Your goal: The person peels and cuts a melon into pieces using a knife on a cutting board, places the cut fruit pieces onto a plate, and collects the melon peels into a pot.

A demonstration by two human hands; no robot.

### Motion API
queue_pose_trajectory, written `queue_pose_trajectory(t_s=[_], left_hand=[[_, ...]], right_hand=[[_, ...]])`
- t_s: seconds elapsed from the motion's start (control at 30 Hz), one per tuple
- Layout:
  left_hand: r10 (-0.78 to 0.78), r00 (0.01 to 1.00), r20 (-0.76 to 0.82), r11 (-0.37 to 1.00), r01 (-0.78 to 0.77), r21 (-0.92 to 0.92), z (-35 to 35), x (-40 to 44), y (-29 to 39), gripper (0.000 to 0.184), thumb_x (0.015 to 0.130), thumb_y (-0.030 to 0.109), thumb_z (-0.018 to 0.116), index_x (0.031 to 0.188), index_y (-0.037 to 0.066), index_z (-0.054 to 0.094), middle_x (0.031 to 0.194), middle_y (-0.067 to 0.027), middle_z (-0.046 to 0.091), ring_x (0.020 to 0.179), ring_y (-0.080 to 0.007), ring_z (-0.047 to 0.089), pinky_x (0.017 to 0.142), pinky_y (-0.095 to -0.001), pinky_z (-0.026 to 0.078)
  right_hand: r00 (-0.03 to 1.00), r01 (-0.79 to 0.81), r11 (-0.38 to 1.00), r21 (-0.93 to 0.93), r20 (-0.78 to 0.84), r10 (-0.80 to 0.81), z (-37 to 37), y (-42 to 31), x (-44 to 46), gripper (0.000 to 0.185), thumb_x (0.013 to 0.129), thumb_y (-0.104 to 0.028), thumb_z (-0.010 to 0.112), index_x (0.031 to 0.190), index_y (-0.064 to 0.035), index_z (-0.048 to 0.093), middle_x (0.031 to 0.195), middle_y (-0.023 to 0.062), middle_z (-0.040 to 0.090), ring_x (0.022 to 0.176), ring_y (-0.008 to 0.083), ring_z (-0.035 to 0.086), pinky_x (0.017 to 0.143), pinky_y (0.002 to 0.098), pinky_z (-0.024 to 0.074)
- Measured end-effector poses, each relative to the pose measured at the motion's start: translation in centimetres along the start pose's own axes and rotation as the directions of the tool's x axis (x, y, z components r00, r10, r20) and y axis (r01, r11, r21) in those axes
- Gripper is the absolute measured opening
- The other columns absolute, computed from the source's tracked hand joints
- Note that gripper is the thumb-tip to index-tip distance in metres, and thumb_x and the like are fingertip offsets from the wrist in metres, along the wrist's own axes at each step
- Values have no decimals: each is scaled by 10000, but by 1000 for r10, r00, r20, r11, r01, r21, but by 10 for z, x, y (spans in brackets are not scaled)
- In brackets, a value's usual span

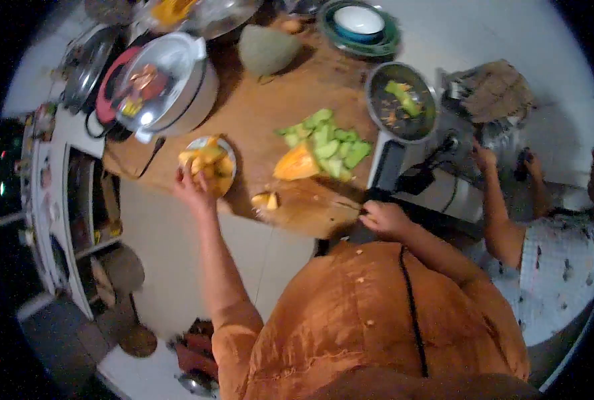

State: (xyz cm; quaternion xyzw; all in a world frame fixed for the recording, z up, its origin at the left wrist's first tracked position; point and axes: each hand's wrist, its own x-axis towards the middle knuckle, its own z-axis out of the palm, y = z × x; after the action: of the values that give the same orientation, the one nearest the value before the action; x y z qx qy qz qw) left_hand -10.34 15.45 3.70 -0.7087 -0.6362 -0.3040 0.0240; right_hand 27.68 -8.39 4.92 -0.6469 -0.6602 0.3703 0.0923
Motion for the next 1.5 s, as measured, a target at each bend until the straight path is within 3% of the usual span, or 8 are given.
queue_pose_trajectory(t_s=[0.2,0.5,0.77,0.97,1.07,1.17,1.27,1.5], left_hand=[[-348,927,140,854,375,-360,-25,-51,30,351,834,182,613,1120,11,504,1115,-160,492,1001,-303,481,802,-382,429],[30,930,367,982,40,-182,-26,-108,97,598,646,141,760,1157,24,473,1115,-213,494,991,-368,522,832,-432,445],[-25,848,530,989,97,-109,-23,-103,101,404,680,83,634,1058,29,503,1010,-197,514,900,-384,537,793,-423,465],[-273,793,545,887,427,-176,-8,-100,79,378,673,44,628,1019,7,481,1006,-184,532,854,-364,556,740,-401,484],[-314,617,721,586,724,-365,-9,-104,58,379,725,41,583,1080,23,452,1033,-135,536,880,-288,562,715,-366,485],[-266,414,870,-242,845,-476,-28,-101,43,334,754,29,557,1074,55,466,1003,-81,555,840,-198,571,665,-294,486],[-298,564,770,-490,602,-631,-47,-81,23,338,745,-4,535,1068,79,480,939,-70,572,807,-154,574,642,-256,478],[-589,727,353,263,586,-767,-17,-23,-77,275,767,18,543,1043,25,541,900,-40,590,726,-110,539,638,-245,449]], right_hand=[[996,-22,991,-135,80,33,-5,-17,12,246,816,-268,579,852,-38,497,781,179,571,727,371,575,615,440,455],[980,-92,976,-195,155,124,2,-20,21,282,843,-310,537,882,-38,475,768,194,595,710,396,590,597,486,470],[991,-86,982,-171,83,101,5,-21,19,257,825,-284,559,868,-48,467,727,198,580,698,401,576,598,499,448],[991,-111,983,-143,62,121,5,-24,19,282,826,-304,559,850,-37,472,746,210,588,713,418,574,612,511,448],[989,-121,986,-114,75,130,3,-25,20,299,831,-313,551,852,-27,468,763,222,584,728,426,569,624,503,446],[987,-137,986,-98,73,144,3,-25,21,301,836,-312,535,868,-21,462,781,236,577,748,432,565,640,503,442],[984,-149,986,-68,89,155,0,-29,21,294,838,-301,522,884,-19,453,792,246,574,762,436,562,649,508,437],[994,-99,991,-94,42,104,9,-15,18,292,839,-300,513,898,-22,443,768,236,576,742,434,561,643,510,434]])
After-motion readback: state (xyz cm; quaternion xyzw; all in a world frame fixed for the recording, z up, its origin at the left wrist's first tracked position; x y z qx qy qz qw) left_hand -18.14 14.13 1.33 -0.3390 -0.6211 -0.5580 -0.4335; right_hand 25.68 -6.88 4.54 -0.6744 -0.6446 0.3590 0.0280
